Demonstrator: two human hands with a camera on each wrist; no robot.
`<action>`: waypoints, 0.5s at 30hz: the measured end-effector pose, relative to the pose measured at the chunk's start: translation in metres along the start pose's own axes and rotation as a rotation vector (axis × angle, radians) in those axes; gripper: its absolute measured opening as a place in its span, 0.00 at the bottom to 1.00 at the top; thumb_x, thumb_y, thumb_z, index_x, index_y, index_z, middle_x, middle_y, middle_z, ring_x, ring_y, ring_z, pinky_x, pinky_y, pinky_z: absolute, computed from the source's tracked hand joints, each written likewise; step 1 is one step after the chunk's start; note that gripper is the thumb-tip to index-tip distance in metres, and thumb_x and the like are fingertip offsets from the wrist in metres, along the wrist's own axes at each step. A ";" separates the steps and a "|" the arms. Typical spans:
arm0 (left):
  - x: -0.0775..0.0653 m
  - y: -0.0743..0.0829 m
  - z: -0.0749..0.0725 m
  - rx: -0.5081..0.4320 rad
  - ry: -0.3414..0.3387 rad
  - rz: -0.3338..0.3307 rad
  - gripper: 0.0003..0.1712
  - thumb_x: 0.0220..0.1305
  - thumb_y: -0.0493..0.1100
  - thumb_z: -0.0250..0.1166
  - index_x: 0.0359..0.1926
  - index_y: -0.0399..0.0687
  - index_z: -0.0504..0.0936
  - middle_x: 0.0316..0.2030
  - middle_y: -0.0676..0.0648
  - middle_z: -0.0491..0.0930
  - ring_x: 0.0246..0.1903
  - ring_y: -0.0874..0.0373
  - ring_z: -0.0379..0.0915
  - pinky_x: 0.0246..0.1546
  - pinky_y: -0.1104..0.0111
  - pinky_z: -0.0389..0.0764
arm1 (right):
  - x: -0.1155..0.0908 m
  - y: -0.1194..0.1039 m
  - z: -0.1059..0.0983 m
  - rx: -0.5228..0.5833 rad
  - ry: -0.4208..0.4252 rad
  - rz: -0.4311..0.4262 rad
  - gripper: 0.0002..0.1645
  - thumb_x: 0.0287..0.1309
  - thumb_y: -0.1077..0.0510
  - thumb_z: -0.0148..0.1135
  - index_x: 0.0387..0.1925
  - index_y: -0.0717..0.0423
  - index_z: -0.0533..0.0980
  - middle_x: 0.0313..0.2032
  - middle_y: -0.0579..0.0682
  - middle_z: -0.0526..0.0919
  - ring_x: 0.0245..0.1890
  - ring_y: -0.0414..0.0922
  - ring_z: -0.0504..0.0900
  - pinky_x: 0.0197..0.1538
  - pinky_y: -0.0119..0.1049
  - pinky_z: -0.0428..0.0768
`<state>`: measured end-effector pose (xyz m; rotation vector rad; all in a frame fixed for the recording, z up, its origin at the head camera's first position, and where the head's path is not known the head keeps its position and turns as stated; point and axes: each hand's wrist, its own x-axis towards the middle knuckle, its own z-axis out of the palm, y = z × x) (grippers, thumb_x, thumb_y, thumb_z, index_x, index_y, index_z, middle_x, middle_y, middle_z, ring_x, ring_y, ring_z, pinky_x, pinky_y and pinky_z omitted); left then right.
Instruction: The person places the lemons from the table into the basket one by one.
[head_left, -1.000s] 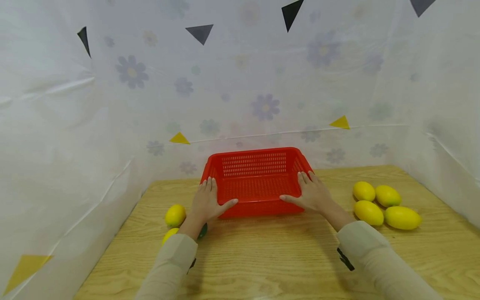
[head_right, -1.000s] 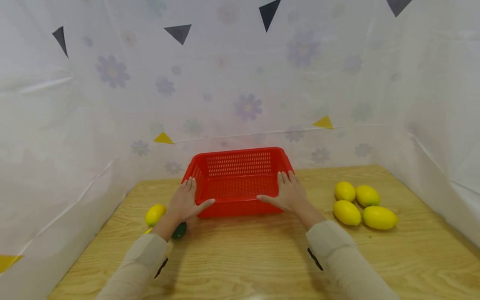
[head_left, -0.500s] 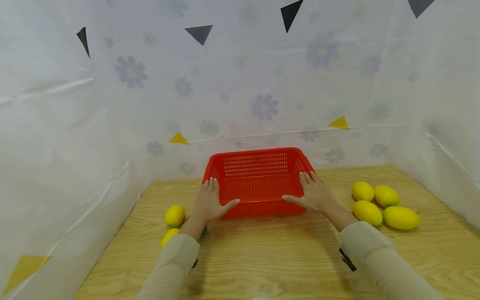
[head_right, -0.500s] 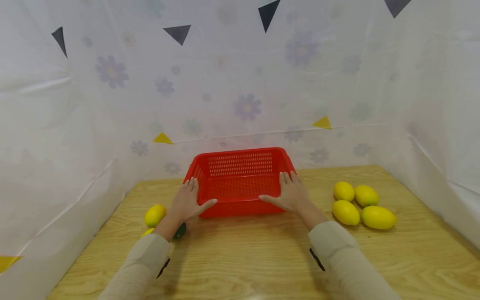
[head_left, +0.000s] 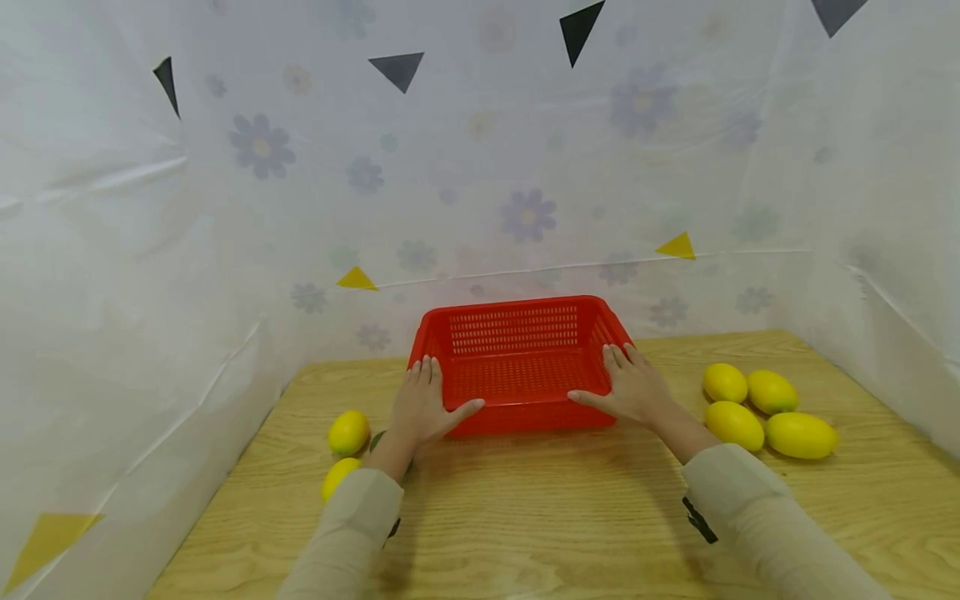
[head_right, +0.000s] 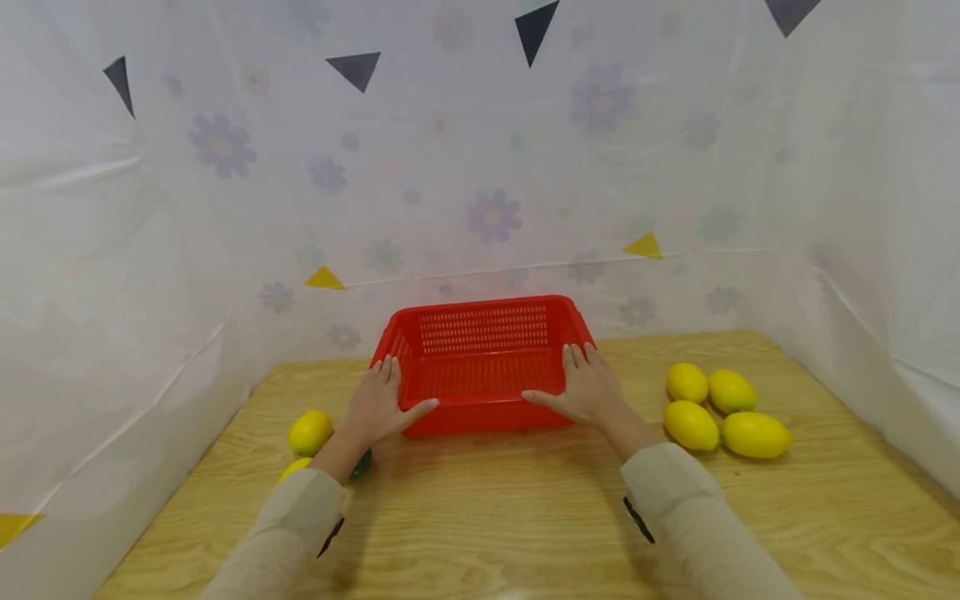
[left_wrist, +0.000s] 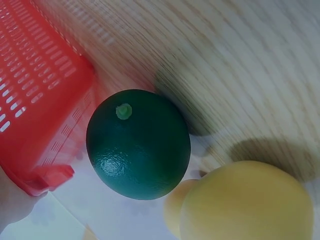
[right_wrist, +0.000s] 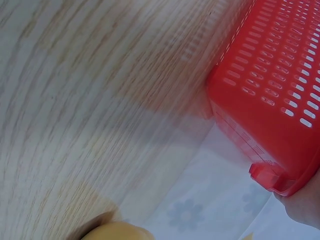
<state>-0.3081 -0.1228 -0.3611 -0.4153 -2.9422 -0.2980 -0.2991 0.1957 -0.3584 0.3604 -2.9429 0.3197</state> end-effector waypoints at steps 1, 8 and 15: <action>0.000 0.000 0.000 -0.002 0.000 -0.001 0.59 0.55 0.75 0.48 0.70 0.33 0.47 0.71 0.35 0.46 0.71 0.40 0.42 0.71 0.52 0.47 | 0.000 0.000 0.000 0.002 -0.002 0.001 0.62 0.52 0.25 0.48 0.66 0.73 0.52 0.67 0.70 0.55 0.68 0.67 0.49 0.69 0.58 0.50; 0.000 0.003 0.000 -0.011 -0.008 -0.007 0.59 0.54 0.75 0.47 0.70 0.34 0.46 0.71 0.36 0.46 0.71 0.41 0.41 0.71 0.52 0.46 | 0.000 0.002 -0.001 0.006 -0.007 -0.003 0.62 0.52 0.24 0.47 0.66 0.74 0.51 0.67 0.70 0.55 0.68 0.67 0.48 0.69 0.58 0.49; -0.001 0.007 -0.003 -0.018 -0.011 -0.002 0.59 0.55 0.75 0.47 0.70 0.33 0.47 0.71 0.35 0.46 0.71 0.40 0.41 0.71 0.52 0.46 | 0.001 0.006 -0.001 0.002 -0.013 -0.006 0.63 0.52 0.24 0.46 0.66 0.74 0.50 0.67 0.70 0.54 0.68 0.67 0.47 0.70 0.58 0.47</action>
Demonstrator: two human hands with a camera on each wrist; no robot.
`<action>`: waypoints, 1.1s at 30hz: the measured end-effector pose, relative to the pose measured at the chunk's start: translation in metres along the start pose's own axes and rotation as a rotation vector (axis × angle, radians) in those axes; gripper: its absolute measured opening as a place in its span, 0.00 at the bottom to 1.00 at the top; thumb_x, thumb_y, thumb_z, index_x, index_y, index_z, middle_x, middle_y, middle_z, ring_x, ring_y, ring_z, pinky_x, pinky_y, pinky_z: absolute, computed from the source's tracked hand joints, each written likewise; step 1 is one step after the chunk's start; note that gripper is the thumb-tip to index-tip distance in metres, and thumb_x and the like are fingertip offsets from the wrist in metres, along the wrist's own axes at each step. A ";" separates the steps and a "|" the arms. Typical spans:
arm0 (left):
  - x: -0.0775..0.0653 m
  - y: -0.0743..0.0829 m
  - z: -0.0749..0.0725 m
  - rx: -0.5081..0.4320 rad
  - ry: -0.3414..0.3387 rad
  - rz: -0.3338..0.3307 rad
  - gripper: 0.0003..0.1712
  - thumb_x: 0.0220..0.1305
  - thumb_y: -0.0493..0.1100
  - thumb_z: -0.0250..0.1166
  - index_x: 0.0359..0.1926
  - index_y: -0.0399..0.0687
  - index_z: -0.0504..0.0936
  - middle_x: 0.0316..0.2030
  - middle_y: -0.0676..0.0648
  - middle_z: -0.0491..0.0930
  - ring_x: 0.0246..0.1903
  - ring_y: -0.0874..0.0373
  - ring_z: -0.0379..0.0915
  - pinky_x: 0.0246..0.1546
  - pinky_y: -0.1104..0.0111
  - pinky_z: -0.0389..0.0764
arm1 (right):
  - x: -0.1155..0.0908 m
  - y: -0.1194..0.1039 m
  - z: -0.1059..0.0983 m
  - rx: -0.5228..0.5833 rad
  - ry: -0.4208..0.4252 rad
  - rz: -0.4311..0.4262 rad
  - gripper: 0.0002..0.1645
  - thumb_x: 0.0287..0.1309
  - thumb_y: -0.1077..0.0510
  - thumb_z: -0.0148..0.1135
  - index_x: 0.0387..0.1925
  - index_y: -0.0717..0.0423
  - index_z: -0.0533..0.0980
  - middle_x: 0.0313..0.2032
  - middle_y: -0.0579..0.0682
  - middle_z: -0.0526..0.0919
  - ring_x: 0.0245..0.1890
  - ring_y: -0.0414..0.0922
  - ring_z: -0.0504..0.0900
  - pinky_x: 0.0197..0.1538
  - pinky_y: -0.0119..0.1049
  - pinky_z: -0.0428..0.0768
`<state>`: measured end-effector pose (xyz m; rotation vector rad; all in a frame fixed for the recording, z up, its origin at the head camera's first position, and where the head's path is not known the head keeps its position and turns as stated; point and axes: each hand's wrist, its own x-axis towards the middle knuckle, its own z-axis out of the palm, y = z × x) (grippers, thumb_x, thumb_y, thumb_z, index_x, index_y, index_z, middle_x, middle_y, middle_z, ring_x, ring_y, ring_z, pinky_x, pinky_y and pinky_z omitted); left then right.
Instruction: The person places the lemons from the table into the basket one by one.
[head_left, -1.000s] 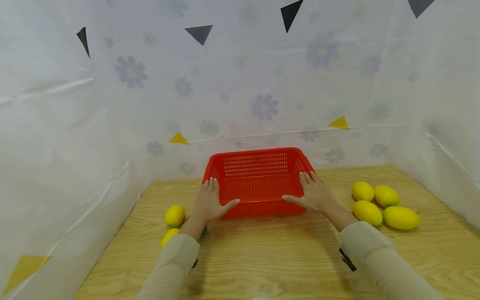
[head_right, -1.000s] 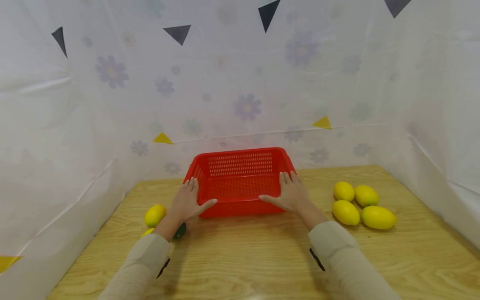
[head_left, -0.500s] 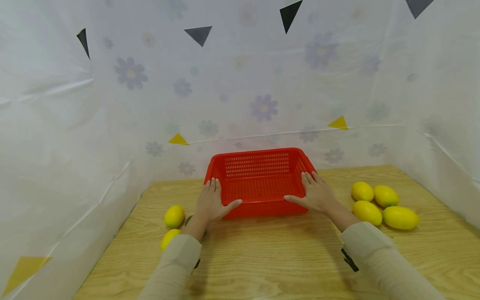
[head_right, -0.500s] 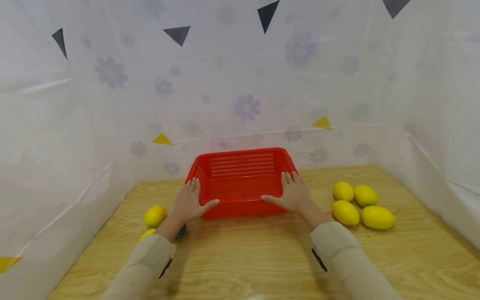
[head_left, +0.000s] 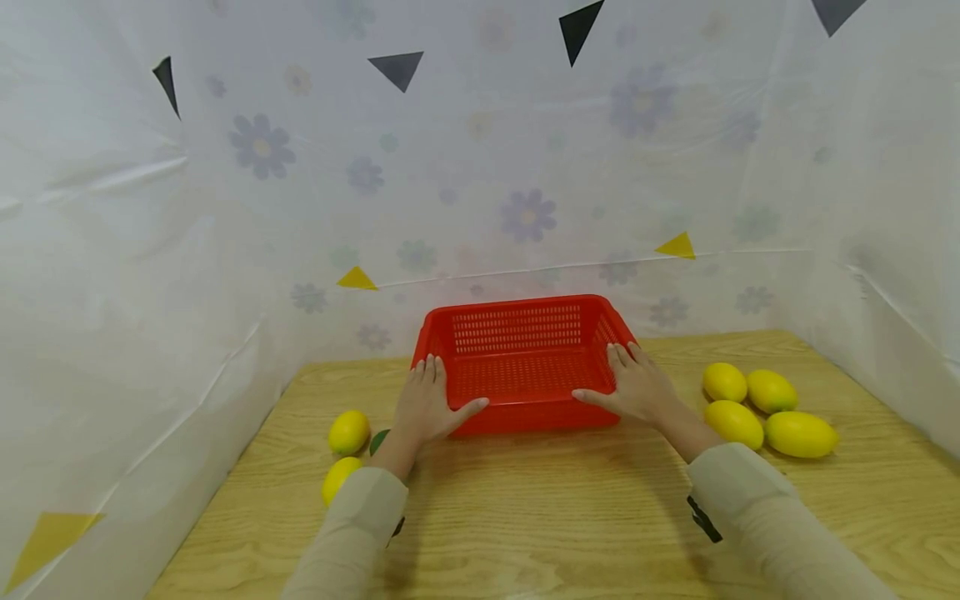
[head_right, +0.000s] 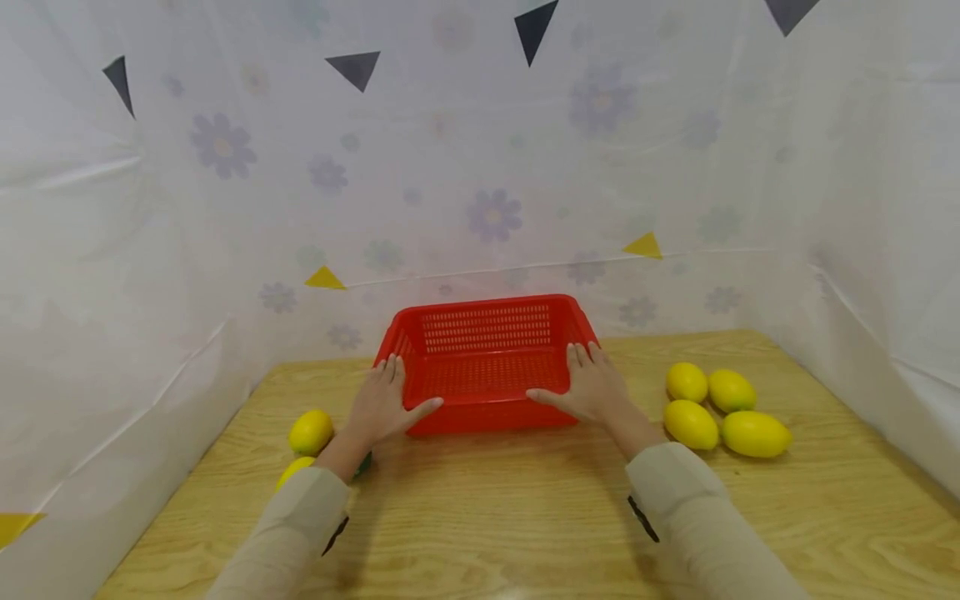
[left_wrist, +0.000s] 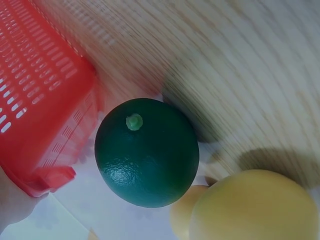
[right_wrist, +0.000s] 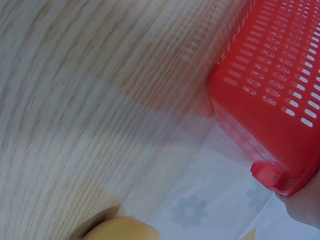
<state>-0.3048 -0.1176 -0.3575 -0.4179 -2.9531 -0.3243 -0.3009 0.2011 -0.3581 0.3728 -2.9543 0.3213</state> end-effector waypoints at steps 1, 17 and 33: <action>0.000 0.000 0.000 0.003 0.001 0.002 0.59 0.55 0.75 0.47 0.70 0.33 0.47 0.71 0.35 0.46 0.71 0.40 0.41 0.71 0.52 0.46 | 0.000 0.000 0.000 0.000 0.003 -0.002 0.63 0.52 0.24 0.46 0.66 0.74 0.51 0.67 0.71 0.54 0.68 0.67 0.48 0.70 0.58 0.47; 0.000 0.008 0.000 -0.029 0.012 0.000 0.63 0.52 0.80 0.44 0.70 0.32 0.48 0.71 0.35 0.47 0.71 0.40 0.42 0.71 0.52 0.46 | -0.007 0.003 -0.007 -0.008 0.000 -0.003 0.61 0.53 0.25 0.46 0.66 0.74 0.52 0.67 0.71 0.55 0.68 0.67 0.49 0.70 0.57 0.48; 0.005 0.014 0.005 0.022 -0.011 -0.009 0.59 0.55 0.76 0.45 0.70 0.34 0.46 0.71 0.36 0.46 0.71 0.41 0.42 0.71 0.53 0.47 | -0.007 0.012 -0.006 0.018 -0.009 0.009 0.61 0.54 0.26 0.46 0.66 0.74 0.51 0.67 0.71 0.53 0.68 0.68 0.47 0.68 0.61 0.50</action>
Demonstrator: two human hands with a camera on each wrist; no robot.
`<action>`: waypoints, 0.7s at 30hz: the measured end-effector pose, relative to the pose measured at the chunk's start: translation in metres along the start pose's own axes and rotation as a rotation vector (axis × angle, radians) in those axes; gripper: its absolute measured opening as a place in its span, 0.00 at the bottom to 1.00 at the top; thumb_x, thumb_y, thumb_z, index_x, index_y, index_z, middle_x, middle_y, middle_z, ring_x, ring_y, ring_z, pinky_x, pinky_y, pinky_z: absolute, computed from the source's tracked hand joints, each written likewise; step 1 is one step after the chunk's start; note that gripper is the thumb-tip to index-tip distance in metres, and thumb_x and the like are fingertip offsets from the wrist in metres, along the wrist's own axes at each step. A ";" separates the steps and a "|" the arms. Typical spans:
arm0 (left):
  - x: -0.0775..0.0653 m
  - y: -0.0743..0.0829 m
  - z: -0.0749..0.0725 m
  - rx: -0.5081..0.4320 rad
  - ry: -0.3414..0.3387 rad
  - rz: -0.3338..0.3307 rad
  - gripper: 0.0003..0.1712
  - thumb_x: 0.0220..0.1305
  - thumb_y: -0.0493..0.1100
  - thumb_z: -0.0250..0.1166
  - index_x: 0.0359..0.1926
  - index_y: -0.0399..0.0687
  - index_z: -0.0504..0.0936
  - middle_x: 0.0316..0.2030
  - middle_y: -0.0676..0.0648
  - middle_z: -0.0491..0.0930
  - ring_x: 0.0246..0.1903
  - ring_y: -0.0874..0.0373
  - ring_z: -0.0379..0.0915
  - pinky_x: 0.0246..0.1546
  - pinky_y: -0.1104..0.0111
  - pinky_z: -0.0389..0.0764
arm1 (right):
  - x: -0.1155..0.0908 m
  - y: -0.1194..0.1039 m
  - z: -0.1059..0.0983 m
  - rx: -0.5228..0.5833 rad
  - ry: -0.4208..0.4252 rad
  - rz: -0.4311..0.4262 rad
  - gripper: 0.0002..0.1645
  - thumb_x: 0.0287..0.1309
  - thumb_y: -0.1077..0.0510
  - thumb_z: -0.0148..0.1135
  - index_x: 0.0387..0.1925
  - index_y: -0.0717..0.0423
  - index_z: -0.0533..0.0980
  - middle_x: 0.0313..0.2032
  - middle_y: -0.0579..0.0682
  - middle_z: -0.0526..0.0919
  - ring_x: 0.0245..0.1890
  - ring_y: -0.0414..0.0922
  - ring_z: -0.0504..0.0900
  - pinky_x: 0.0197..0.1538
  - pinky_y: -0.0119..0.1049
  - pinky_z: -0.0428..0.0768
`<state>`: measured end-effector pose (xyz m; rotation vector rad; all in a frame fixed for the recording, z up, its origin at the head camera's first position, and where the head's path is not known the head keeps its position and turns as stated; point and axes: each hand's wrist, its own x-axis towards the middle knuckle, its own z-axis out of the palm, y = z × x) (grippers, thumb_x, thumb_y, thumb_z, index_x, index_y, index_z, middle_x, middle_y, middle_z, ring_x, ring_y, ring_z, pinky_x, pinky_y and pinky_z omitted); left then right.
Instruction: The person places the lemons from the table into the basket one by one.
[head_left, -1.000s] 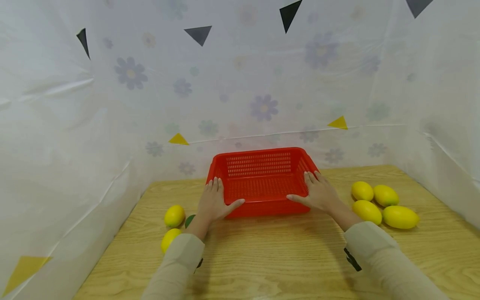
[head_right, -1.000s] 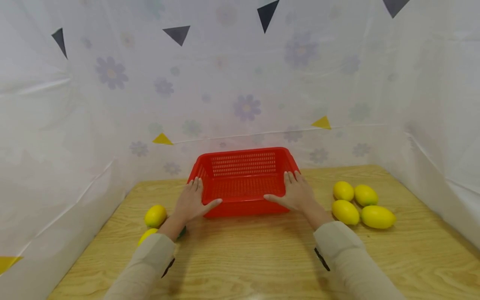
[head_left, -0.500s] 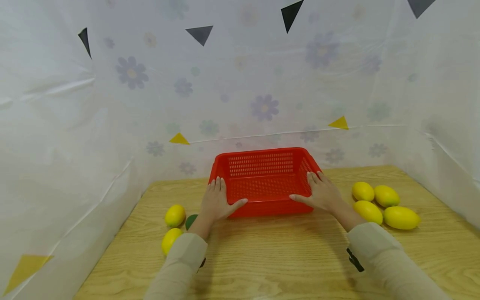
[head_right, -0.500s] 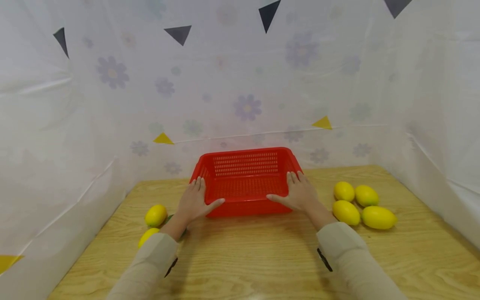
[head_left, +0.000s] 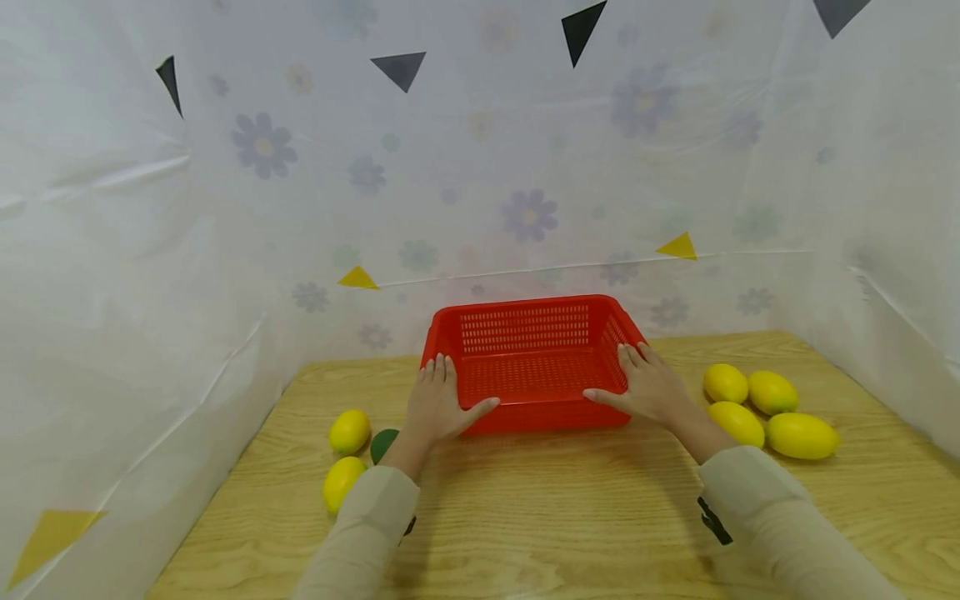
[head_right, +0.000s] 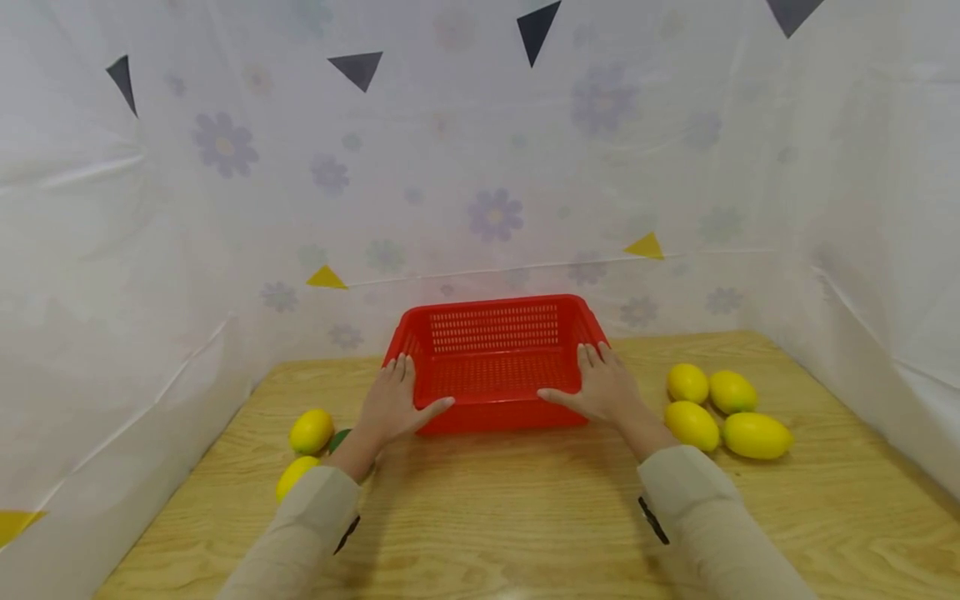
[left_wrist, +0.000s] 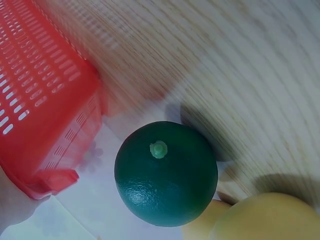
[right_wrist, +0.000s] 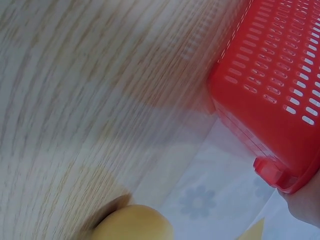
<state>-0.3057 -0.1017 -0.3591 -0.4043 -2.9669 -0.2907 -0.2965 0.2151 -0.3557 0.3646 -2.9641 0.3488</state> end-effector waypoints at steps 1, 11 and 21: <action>0.000 0.001 0.000 0.000 0.003 0.002 0.59 0.55 0.76 0.45 0.70 0.34 0.47 0.71 0.35 0.46 0.71 0.41 0.42 0.71 0.53 0.47 | 0.000 0.000 0.000 0.002 0.003 -0.001 0.61 0.54 0.26 0.46 0.66 0.74 0.51 0.67 0.71 0.53 0.68 0.68 0.48 0.67 0.62 0.50; 0.001 0.006 0.001 0.000 -0.011 -0.008 0.59 0.55 0.76 0.46 0.71 0.35 0.46 0.71 0.36 0.45 0.71 0.41 0.40 0.71 0.53 0.45 | -0.001 0.007 0.001 0.003 0.011 0.000 0.61 0.53 0.25 0.46 0.66 0.73 0.52 0.67 0.71 0.54 0.67 0.68 0.49 0.66 0.64 0.51; 0.002 0.010 0.001 0.000 -0.009 -0.007 0.59 0.55 0.76 0.45 0.71 0.34 0.46 0.71 0.36 0.45 0.71 0.41 0.40 0.71 0.53 0.46 | -0.003 0.011 -0.001 -0.002 0.006 -0.006 0.61 0.53 0.25 0.46 0.66 0.74 0.52 0.67 0.71 0.54 0.67 0.68 0.48 0.67 0.63 0.49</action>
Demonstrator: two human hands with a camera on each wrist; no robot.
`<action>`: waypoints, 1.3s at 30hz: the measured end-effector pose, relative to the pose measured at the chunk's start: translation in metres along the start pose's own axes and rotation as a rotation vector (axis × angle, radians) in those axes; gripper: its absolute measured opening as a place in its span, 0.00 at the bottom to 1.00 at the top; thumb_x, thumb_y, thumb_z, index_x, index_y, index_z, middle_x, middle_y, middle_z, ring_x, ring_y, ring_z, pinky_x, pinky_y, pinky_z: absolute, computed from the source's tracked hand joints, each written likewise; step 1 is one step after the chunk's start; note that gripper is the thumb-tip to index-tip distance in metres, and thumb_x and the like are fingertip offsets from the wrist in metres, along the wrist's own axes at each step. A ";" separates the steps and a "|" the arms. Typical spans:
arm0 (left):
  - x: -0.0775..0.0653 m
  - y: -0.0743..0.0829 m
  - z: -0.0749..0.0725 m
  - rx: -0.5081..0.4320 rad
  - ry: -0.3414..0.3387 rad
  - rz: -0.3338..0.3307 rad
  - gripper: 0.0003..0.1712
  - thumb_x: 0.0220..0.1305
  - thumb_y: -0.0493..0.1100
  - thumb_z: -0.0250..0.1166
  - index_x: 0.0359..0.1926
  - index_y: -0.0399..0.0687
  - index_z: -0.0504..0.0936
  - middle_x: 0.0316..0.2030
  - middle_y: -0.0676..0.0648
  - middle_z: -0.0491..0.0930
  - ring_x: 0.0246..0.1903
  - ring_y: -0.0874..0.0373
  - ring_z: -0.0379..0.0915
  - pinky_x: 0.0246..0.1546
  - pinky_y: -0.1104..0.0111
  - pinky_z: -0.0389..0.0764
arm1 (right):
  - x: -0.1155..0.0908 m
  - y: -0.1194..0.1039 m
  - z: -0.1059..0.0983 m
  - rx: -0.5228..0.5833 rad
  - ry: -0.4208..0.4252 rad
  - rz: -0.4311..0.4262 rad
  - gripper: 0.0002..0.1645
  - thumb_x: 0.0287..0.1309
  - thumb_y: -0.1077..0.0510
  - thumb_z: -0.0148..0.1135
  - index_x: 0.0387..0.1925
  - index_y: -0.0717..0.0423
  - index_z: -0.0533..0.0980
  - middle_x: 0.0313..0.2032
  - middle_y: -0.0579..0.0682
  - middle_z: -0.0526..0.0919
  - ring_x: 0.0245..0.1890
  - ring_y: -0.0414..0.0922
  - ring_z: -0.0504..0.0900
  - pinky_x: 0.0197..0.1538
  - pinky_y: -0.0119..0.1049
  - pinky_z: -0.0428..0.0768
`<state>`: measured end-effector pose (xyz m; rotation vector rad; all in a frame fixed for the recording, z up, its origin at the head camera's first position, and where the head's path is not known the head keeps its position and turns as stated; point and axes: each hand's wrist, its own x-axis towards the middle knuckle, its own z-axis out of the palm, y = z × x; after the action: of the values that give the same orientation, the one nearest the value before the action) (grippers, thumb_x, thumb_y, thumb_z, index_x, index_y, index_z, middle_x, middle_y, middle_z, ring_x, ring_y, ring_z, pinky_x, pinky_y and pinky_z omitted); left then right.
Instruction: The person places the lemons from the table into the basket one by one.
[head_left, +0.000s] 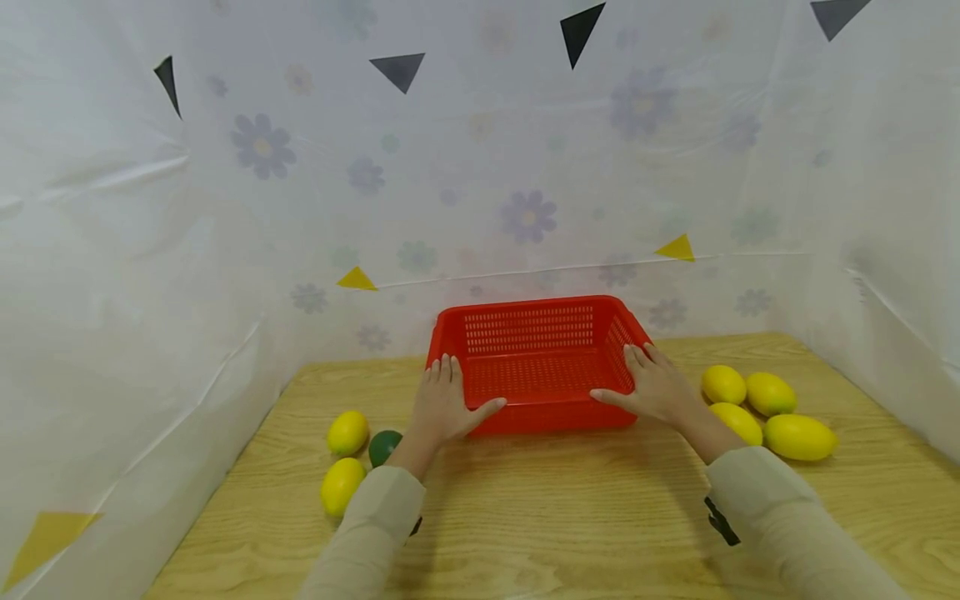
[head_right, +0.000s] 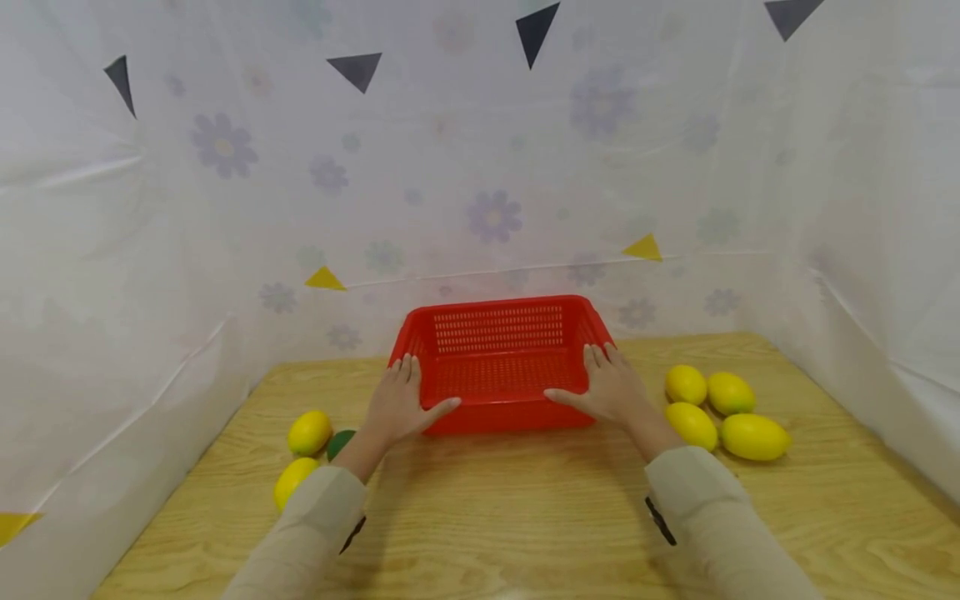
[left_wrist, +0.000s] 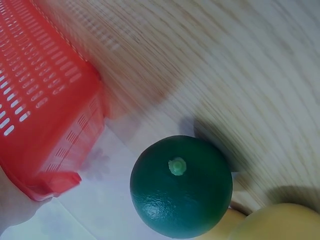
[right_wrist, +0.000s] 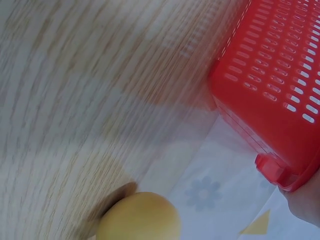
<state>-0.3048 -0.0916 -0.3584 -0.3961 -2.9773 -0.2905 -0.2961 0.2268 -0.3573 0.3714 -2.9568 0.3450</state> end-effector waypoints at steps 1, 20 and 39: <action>0.000 0.000 0.000 -0.003 0.001 0.001 0.59 0.55 0.76 0.45 0.71 0.34 0.46 0.71 0.36 0.45 0.71 0.41 0.40 0.71 0.53 0.46 | 0.000 0.000 0.000 -0.004 0.002 -0.001 0.61 0.53 0.25 0.46 0.66 0.74 0.52 0.67 0.71 0.54 0.67 0.68 0.49 0.67 0.63 0.49; 0.003 0.010 0.003 -0.023 -0.011 -0.004 0.59 0.55 0.76 0.45 0.71 0.35 0.45 0.72 0.36 0.44 0.71 0.41 0.40 0.71 0.54 0.45 | -0.003 0.010 -0.004 0.010 -0.008 0.021 0.61 0.53 0.25 0.47 0.67 0.73 0.50 0.67 0.71 0.53 0.68 0.68 0.47 0.66 0.64 0.49; 0.002 0.011 0.002 -0.024 -0.004 -0.011 0.60 0.55 0.76 0.46 0.70 0.33 0.45 0.72 0.36 0.45 0.71 0.41 0.41 0.71 0.54 0.47 | -0.003 0.011 -0.002 -0.021 0.014 0.013 0.61 0.53 0.25 0.47 0.66 0.73 0.52 0.66 0.71 0.55 0.67 0.68 0.50 0.66 0.63 0.51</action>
<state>-0.3042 -0.0801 -0.3584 -0.3839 -2.9834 -0.3267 -0.2956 0.2384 -0.3577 0.3465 -2.9478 0.3161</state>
